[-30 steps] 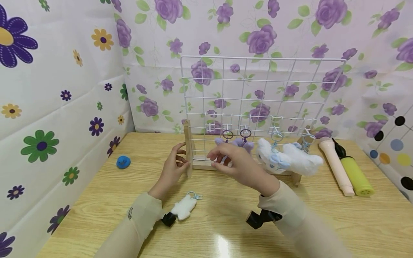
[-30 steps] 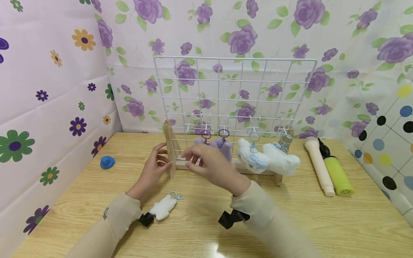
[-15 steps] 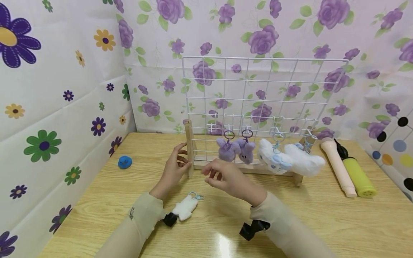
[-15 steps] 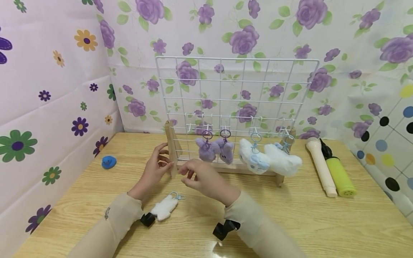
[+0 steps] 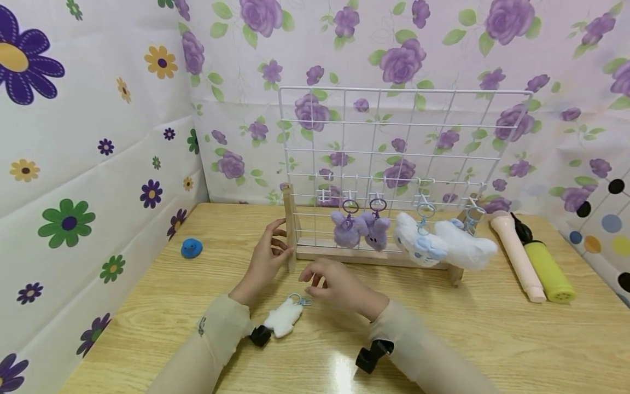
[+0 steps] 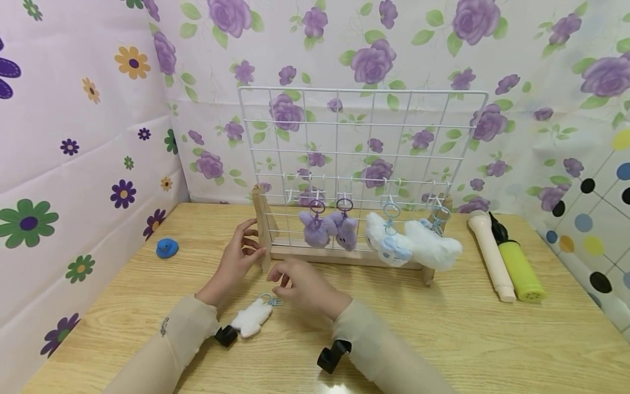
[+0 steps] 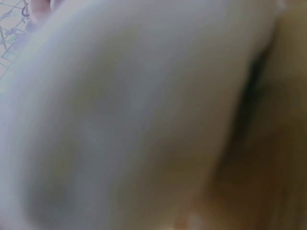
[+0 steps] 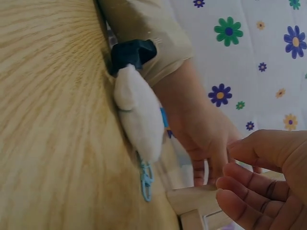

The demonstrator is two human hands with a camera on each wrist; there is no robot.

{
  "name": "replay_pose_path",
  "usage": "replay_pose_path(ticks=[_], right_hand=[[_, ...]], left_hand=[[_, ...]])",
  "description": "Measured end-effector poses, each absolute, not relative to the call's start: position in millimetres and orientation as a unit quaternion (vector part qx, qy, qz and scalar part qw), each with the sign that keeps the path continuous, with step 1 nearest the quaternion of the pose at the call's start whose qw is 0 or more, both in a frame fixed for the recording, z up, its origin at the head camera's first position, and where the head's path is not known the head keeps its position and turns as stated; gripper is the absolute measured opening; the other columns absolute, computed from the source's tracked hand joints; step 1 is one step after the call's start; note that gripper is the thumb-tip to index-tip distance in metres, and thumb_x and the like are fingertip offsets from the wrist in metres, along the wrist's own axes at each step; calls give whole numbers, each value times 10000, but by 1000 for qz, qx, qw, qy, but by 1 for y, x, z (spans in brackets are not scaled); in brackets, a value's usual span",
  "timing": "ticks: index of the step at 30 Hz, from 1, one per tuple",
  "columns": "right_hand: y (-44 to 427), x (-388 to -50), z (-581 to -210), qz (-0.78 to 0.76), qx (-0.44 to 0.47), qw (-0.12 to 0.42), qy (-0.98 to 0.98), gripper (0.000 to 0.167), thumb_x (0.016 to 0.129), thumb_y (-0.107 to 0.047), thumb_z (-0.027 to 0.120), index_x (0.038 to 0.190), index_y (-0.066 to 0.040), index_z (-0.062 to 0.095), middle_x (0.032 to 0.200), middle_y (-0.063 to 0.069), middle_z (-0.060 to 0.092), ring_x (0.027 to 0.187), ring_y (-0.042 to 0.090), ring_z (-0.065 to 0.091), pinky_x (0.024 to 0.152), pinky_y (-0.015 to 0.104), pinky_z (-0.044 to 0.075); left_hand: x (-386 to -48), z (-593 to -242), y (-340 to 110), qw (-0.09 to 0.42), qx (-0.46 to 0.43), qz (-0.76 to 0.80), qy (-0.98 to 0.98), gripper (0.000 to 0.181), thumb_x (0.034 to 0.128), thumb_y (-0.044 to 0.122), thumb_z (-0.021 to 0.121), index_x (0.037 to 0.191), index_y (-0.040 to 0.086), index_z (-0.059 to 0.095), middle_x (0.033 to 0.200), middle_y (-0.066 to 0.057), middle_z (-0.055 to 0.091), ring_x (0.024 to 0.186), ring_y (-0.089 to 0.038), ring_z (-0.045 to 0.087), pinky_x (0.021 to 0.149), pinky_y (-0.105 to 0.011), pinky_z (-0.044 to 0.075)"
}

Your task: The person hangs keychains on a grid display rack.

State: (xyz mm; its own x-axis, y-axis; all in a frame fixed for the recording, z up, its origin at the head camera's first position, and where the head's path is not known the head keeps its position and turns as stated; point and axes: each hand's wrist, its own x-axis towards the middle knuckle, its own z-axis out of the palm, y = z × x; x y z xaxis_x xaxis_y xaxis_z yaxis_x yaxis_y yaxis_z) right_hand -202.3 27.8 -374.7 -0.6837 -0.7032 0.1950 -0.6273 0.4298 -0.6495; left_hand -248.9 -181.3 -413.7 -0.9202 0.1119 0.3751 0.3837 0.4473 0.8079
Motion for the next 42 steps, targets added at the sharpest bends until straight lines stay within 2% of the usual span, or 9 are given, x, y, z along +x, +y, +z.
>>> replay_pose_path(ticks=[6,13,22,31,42], right_hand=[[21,-204,-384,-356,-382,69,850,161,896,-70,654,1051,-25,657,1028,118,660,841,165,607,679,188,494],[14,-210,-394,-335,-403,66,849,185,879,-39,651,1062,-37,680,1039,106,679,838,158,636,693,176,501],[9,-212,-400,-297,-419,70,855,224,870,-80,685,1093,-64,693,1044,76,667,856,176,648,750,193,505],[5,-214,-405,-272,-406,109,866,283,846,-96,708,1127,-72,690,988,63,611,829,126,582,727,160,466],[0,-218,-406,-238,-426,115,865,272,855,-115,708,1126,-104,706,960,40,585,791,72,542,702,147,443]], left_hand=[[-249,-413,-181,130,-139,-506,-841,666,892,-11,639,1451,175,330,1206,-173,545,901,-257,595,770,-287,506],[-250,-414,-181,133,-142,-504,-842,665,893,-8,639,1452,179,331,1204,-178,548,898,-269,603,774,-324,518],[-250,-415,-181,139,-144,-496,-845,665,888,-6,647,1448,175,337,1190,-171,557,885,-258,605,763,-304,521],[-250,-414,-181,133,-143,-499,-844,665,896,4,641,1456,182,329,1205,-166,548,895,-252,601,769,-299,513],[-249,-414,-183,132,-151,-501,-842,679,892,22,653,1462,187,325,1212,-174,540,908,-251,598,770,-296,509]])
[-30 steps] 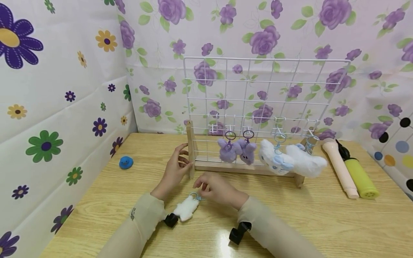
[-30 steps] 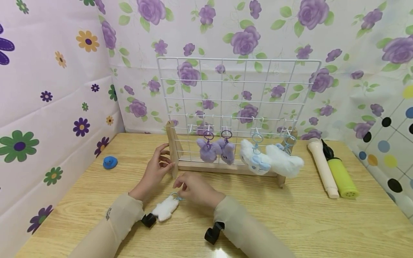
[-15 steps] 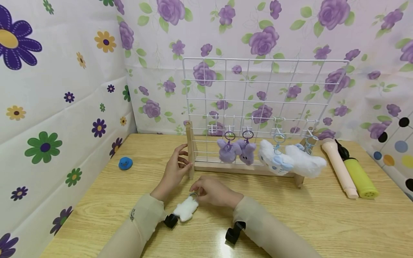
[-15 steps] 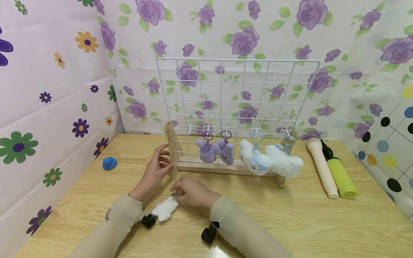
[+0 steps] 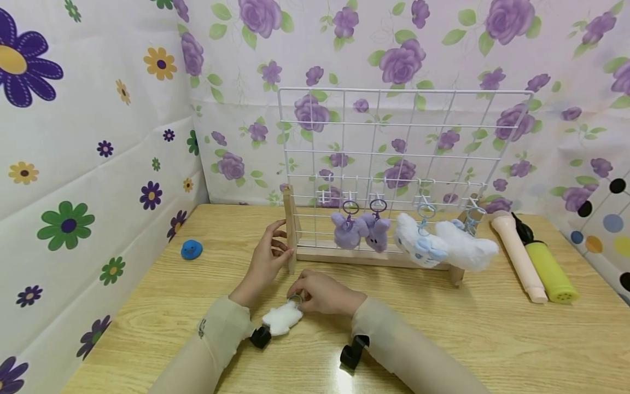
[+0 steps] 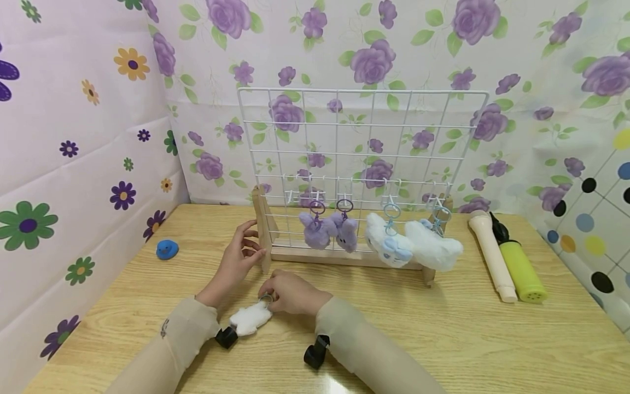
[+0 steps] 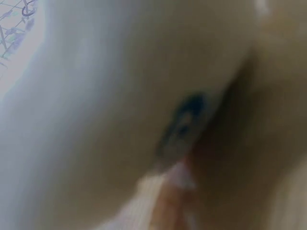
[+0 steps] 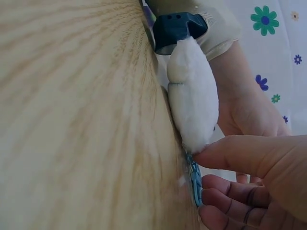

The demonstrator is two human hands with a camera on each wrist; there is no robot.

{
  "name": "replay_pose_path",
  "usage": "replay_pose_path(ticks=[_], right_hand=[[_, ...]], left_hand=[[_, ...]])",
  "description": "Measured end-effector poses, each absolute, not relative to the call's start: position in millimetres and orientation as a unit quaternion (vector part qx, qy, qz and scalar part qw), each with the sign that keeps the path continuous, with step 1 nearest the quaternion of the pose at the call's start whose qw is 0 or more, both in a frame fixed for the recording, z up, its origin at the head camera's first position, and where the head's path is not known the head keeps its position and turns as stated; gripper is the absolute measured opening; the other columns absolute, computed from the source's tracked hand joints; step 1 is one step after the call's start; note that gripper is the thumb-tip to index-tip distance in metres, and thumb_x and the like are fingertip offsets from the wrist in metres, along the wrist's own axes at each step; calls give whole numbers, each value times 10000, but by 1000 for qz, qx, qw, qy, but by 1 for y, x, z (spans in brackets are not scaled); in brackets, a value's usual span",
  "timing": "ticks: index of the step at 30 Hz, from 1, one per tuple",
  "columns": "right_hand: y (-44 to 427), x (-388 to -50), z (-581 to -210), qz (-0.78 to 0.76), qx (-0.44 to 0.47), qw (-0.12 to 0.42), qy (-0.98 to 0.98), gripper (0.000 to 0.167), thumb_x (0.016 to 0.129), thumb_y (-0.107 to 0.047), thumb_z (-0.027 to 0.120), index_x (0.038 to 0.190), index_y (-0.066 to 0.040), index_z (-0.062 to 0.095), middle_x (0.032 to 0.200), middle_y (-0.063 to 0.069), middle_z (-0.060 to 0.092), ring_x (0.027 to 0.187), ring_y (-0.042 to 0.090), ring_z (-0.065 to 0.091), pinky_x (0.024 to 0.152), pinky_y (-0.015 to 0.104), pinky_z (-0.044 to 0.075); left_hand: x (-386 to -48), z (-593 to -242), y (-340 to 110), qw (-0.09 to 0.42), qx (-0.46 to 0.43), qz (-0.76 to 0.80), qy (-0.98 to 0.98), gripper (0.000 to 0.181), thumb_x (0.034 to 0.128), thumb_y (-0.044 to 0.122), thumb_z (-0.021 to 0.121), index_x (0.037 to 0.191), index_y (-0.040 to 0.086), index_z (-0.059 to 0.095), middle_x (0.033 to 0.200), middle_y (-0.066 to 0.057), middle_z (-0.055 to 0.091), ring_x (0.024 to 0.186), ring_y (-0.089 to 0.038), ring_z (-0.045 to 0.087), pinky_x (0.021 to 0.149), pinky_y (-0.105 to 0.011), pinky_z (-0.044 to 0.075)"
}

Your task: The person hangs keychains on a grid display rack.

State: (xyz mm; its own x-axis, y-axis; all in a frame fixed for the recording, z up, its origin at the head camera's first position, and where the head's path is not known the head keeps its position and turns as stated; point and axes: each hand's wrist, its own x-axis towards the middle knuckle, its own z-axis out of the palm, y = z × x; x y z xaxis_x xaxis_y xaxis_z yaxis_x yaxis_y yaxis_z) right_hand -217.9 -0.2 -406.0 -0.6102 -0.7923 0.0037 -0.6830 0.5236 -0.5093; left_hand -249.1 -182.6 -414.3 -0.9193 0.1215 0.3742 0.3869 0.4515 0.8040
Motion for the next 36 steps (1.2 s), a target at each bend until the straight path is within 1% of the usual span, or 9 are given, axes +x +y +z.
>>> replay_pose_path(ticks=[7,11,17,24,30,36], right_hand=[[-3,-219,-404,-228,-413,121,873,233,857,-130,716,1090,-122,714,932,25,575,742,64,502,681,153,420],[-4,-220,-405,-228,-408,124,875,205,861,-130,714,1066,-127,708,920,18,569,728,55,483,679,158,413],[-5,-220,-406,-228,-407,127,875,166,864,-118,712,1027,-121,680,907,26,561,753,84,514,678,171,426],[-7,-220,-405,-223,-401,131,879,164,859,-122,720,1013,-108,664,909,22,553,757,81,511,669,170,425],[-7,-221,-406,-230,-391,140,880,187,862,-121,715,1038,-97,655,928,16,561,783,73,525,693,169,441],[-7,-222,-406,-230,-385,145,882,183,855,-130,728,1014,-92,646,921,10,559,770,51,511,688,161,439]], left_hand=[[-249,-414,-182,133,-151,-500,-842,666,898,-1,635,1459,180,324,1211,-173,538,896,-253,596,759,-271,508],[-249,-414,-182,132,-149,-499,-844,663,900,-2,632,1458,177,322,1215,-174,537,899,-256,596,769,-301,514],[-248,-414,-182,132,-151,-501,-842,667,900,1,634,1460,176,318,1220,-176,532,901,-263,596,776,-331,519],[-248,-415,-183,131,-152,-502,-841,663,904,0,627,1461,177,314,1222,-179,526,904,-268,593,787,-366,518],[-247,-414,-182,128,-149,-506,-840,661,902,-4,628,1459,171,318,1225,-179,525,905,-268,592,783,-349,517],[-249,-414,-182,129,-150,-503,-841,661,900,-5,631,1457,165,320,1221,-180,529,901,-265,593,777,-330,519]])
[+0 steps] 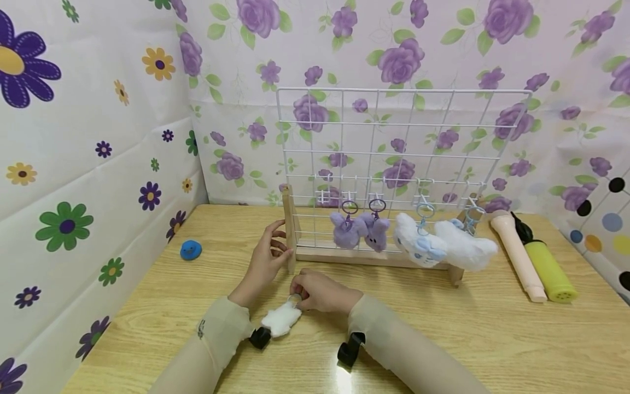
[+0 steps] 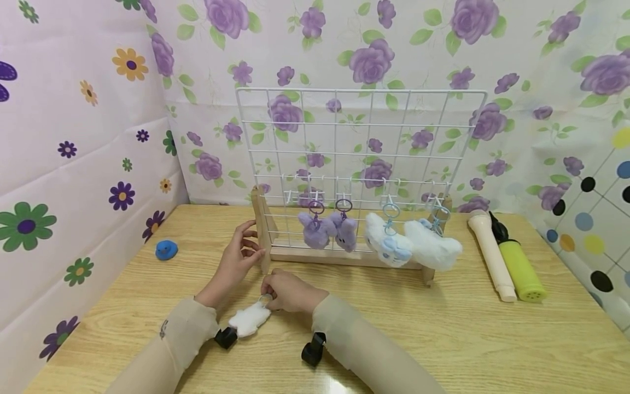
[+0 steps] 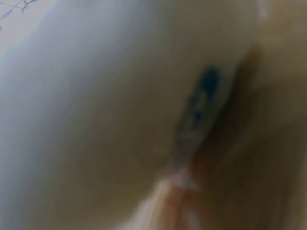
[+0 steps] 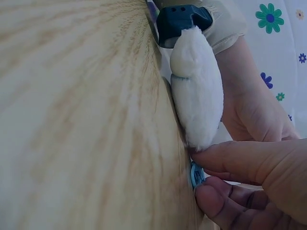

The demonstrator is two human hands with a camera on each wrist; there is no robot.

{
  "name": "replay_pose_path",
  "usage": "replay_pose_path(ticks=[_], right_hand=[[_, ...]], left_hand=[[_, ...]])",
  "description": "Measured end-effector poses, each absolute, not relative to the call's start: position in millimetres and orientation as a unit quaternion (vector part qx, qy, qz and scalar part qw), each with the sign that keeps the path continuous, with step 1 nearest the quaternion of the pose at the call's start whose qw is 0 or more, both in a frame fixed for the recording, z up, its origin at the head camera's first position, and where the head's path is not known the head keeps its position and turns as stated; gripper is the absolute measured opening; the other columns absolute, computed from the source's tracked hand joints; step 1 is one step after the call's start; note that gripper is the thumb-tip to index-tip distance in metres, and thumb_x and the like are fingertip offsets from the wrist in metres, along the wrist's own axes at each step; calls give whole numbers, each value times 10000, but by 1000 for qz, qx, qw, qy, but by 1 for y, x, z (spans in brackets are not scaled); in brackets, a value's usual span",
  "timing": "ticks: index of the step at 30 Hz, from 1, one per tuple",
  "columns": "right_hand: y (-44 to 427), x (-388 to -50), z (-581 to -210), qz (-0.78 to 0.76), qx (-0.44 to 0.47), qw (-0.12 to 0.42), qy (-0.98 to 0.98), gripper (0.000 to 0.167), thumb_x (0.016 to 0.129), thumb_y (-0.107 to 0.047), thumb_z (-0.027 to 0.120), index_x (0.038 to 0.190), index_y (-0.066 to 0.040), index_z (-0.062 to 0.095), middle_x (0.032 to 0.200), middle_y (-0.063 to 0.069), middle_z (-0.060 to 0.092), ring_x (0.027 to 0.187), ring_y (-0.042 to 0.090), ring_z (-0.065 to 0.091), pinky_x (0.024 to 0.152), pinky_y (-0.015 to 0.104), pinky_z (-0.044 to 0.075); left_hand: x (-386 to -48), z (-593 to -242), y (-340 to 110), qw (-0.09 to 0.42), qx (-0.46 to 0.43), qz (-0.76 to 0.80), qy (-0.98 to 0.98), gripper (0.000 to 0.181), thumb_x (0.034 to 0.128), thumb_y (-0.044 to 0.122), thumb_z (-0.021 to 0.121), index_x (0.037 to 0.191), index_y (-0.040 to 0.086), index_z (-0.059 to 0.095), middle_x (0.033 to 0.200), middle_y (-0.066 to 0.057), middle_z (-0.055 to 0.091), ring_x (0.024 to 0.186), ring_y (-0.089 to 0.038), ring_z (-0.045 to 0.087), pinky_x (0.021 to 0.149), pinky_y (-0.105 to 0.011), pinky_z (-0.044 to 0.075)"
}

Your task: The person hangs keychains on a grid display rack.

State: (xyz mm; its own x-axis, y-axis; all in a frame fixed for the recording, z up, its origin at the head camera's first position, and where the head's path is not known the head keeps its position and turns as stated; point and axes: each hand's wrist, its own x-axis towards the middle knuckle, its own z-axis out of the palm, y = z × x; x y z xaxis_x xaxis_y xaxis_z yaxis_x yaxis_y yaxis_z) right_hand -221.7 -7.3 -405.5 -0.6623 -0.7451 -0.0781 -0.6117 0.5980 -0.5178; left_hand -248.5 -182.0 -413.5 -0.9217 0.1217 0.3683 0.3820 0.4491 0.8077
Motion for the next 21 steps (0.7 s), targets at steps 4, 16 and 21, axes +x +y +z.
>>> replay_pose_path(ticks=[4,16,21], right_hand=[[-7,-222,-405,-229,-389,139,881,181,848,-137,739,984,-82,635,910,17,556,760,46,497,683,157,432],[-8,-221,-407,-225,-390,126,884,209,819,-141,764,939,-79,605,888,5,522,736,36,455,660,144,407],[-7,-221,-408,-228,-388,125,884,220,819,-148,766,939,-89,591,883,4,516,731,37,447,653,150,403]], left_hand=[[-249,-413,-182,129,-151,-502,-842,662,901,-3,631,1459,168,318,1222,-180,529,903,-264,595,779,-335,519],[-249,-414,-182,127,-148,-506,-840,660,902,4,632,1458,171,319,1224,-179,531,911,-269,596,783,-324,517],[-249,-414,-182,127,-147,-506,-840,662,900,1,634,1456,173,320,1222,-179,532,911,-269,595,784,-319,517]])
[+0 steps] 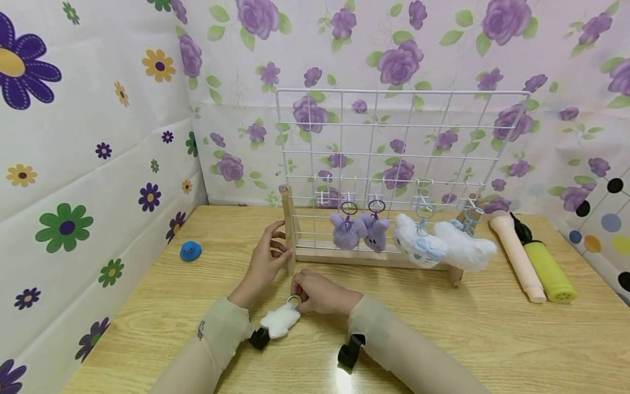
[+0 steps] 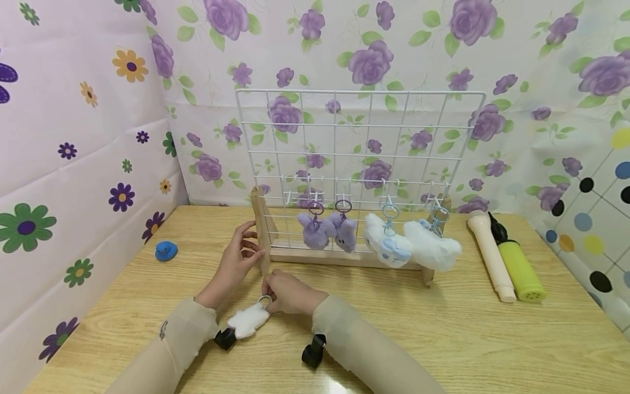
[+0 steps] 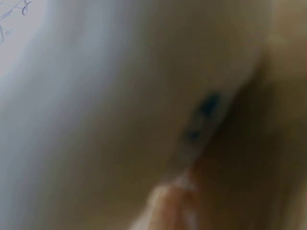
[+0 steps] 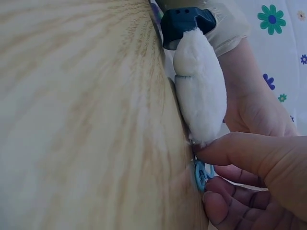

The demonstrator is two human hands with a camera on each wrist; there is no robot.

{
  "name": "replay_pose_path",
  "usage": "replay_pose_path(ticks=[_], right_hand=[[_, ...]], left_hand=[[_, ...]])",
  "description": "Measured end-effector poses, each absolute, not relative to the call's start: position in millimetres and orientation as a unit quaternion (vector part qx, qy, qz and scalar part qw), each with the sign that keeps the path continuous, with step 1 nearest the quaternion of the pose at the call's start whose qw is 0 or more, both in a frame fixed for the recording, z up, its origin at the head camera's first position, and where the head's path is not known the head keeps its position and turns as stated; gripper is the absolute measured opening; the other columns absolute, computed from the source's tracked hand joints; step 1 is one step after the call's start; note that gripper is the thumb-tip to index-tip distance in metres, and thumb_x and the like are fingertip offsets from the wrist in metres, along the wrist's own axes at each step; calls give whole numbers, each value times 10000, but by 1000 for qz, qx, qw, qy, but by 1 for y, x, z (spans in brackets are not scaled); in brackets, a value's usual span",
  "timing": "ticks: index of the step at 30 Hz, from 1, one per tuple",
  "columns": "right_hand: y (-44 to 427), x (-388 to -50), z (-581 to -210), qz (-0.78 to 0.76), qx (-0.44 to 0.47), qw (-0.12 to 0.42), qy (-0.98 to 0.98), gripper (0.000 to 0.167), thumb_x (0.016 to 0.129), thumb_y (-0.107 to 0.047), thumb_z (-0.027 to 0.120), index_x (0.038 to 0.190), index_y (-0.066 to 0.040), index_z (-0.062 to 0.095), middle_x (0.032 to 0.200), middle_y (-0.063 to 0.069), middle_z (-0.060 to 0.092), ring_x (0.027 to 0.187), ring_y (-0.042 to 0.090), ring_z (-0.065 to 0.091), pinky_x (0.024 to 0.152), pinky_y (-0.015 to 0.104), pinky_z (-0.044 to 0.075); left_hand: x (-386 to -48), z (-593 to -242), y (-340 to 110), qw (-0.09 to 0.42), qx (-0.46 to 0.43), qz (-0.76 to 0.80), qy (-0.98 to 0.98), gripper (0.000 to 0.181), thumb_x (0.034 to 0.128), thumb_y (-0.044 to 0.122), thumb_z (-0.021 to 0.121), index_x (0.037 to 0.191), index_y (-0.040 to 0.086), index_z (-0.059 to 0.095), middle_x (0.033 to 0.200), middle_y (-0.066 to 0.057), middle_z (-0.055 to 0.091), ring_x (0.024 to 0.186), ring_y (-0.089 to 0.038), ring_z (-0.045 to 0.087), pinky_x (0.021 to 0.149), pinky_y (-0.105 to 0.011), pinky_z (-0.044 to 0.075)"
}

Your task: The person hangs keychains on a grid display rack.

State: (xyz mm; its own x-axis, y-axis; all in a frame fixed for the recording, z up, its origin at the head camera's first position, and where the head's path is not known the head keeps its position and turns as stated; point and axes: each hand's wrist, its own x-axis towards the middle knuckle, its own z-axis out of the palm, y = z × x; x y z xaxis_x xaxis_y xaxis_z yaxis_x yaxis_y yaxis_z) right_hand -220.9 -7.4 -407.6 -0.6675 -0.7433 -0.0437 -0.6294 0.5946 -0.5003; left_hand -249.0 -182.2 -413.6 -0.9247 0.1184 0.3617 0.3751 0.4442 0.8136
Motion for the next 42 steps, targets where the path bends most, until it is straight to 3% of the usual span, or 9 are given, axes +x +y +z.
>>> replay_pose_path(ticks=[17,30,37,42], right_hand=[[-5,-220,-410,-288,-381,137,868,238,805,-79,760,947,-108,571,791,-29,568,673,19,471,617,156,416],[-1,-216,-409,-331,-379,137,853,124,875,-81,694,969,-105,617,809,-22,611,716,16,509,662,159,447],[1,-214,-405,-343,-381,127,849,62,912,-130,660,964,-102,641,825,-12,634,721,8,522,662,156,458],[3,-214,-400,-350,-379,129,847,68,911,-79,647,975,-100,642,874,15,665,775,41,571,697,162,480]], left_hand=[[-248,-414,-180,132,-146,-503,-842,660,900,4,636,1454,184,326,1215,-171,543,902,-260,599,783,-347,520],[-250,-416,-180,133,-151,-504,-840,685,886,9,655,1458,190,325,1210,-170,542,905,-251,599,767,-278,510],[-250,-417,-181,134,-147,-510,-837,684,882,18,662,1456,185,329,1221,-178,541,914,-266,601,775,-302,510],[-241,-403,-176,124,-135,-506,-843,674,892,-25,632,1469,105,309,1233,-230,527,935,-328,597,800,-368,512]])
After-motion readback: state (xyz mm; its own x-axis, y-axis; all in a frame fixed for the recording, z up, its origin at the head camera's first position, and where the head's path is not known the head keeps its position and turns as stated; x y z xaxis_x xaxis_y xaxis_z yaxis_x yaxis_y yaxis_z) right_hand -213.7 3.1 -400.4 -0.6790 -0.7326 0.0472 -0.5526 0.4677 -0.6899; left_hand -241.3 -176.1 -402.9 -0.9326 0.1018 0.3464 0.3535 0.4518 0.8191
